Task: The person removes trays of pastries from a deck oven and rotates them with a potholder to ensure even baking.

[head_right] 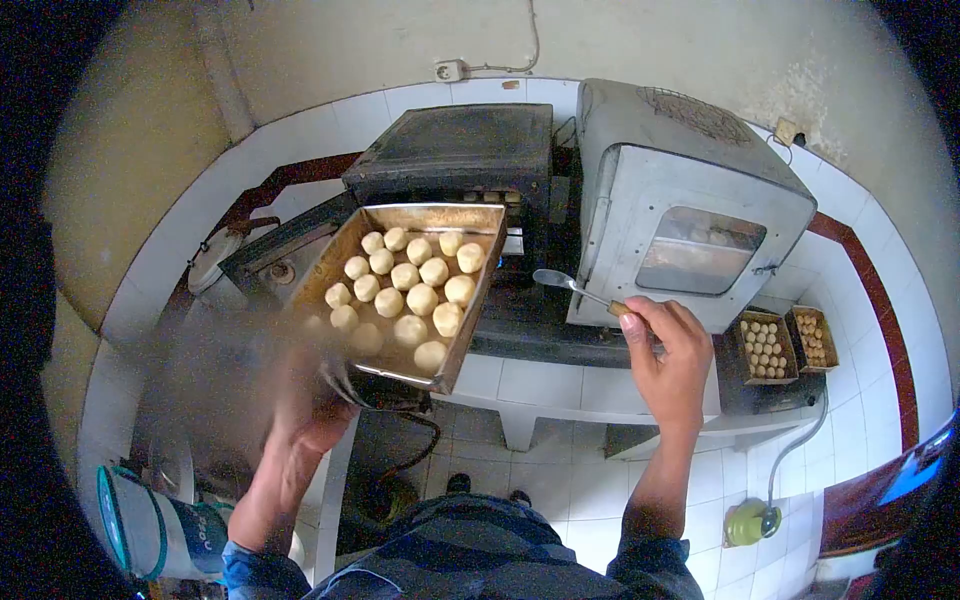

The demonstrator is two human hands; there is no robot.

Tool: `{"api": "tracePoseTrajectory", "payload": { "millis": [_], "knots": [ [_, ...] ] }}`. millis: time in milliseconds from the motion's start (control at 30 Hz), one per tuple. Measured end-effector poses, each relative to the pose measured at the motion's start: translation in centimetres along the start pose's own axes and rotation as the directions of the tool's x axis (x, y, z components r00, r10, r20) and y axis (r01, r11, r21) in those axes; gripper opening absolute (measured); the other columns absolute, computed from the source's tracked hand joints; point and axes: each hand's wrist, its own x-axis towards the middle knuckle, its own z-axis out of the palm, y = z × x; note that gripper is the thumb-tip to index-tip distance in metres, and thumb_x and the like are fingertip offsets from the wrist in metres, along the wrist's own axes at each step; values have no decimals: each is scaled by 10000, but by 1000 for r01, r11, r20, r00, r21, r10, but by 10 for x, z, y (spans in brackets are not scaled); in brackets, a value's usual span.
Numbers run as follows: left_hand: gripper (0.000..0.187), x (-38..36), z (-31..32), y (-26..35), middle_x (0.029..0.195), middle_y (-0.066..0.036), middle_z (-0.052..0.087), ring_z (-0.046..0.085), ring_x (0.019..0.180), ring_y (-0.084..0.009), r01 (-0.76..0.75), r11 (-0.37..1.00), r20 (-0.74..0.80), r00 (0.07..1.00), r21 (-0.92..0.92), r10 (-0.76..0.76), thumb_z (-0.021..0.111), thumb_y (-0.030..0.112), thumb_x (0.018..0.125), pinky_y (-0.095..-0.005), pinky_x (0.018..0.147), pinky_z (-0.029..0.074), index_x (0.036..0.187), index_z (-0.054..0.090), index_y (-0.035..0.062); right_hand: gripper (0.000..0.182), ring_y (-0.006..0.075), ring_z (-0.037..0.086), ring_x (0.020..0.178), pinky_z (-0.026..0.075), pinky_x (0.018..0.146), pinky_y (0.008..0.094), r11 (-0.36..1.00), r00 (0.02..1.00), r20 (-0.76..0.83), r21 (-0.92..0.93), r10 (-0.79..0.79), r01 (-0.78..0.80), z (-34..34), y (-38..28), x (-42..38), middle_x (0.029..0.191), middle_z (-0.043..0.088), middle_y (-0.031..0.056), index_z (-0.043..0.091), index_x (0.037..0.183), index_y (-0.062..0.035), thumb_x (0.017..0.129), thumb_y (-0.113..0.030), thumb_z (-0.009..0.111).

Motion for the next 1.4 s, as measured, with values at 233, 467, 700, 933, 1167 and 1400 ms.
{"api": "tracePoseTrajectory", "payload": {
  "millis": [233, 467, 700, 933, 1167, 1400],
  "knots": [
    [438, 27, 1, -19, 1184, -29, 657, 641, 1075, -210, 29, 998, -82, 996, -54, -33, 610, 331, 873, -462, 968, 495, 1259, 556, 132, 161, 208, 645, 669, 512, 614, 311, 1000, 999, 43, 16, 20, -21, -1, -4, -5, 811, 682, 105, 724, 1013, -6, 908, -127, 708],
    [354, 61, 6, -30, 1098, 3, 671, 646, 995, -162, -6, 1000, -71, 997, -16, 5, 630, 332, 865, -384, 871, 514, 1170, 590, 156, 168, 176, 671, 703, 521, 626, 300, 993, 990, 131, 96, 60, -73, -4, -9, -15, 855, 714, 109, 728, 1027, 3, 898, -105, 721],
    [325, 109, 13, -40, 1075, -33, 648, 628, 994, -188, 2, 997, -84, 996, -72, -8, 631, 300, 873, -435, 913, 513, 1136, 596, 113, 187, 185, 677, 706, 532, 630, 311, 980, 951, 293, 137, 98, -143, -2, -25, -21, 871, 717, 120, 729, 1030, 3, 879, -106, 741],
    [307, 145, 23, -40, 1012, -43, 659, 638, 931, -194, -30, 996, -6, 1000, -82, 29, 637, 323, 871, -420, 864, 527, 1088, 607, 109, 227, 322, 656, 760, 527, 667, 396, 990, 942, 327, 89, 78, -112, 34, -35, -28, 933, 666, 139, 700, 1121, -41, 898, -84, 691],
    [323, 170, 35, -41, 987, -43, 665, 640, 937, -200, -4, 996, -7, 1000, -84, 3, 656, 354, 861, -432, 882, 513, 1086, 619, 125, 246, 359, 648, 788, 521, 670, 444, 1000, 971, 236, 16, 20, -25, 91, -34, -32, 931, 640, 145, 671, 1155, -51, 912, -87, 665],
    [394, 194, 40, -42, 1122, -67, 630, 610, 1035, -225, 31, 997, 42, 999, -76, -28, 648, 401, 879, -464, 930, 499, 1163, 596, 133, 270, 359, 658, 800, 538, 660, 455, 998, 974, 227, -57, 15, -2, 140, -31, -23, 945, 620, 145, 652, 1183, -55, 914, -80, 651]
  ]
}}
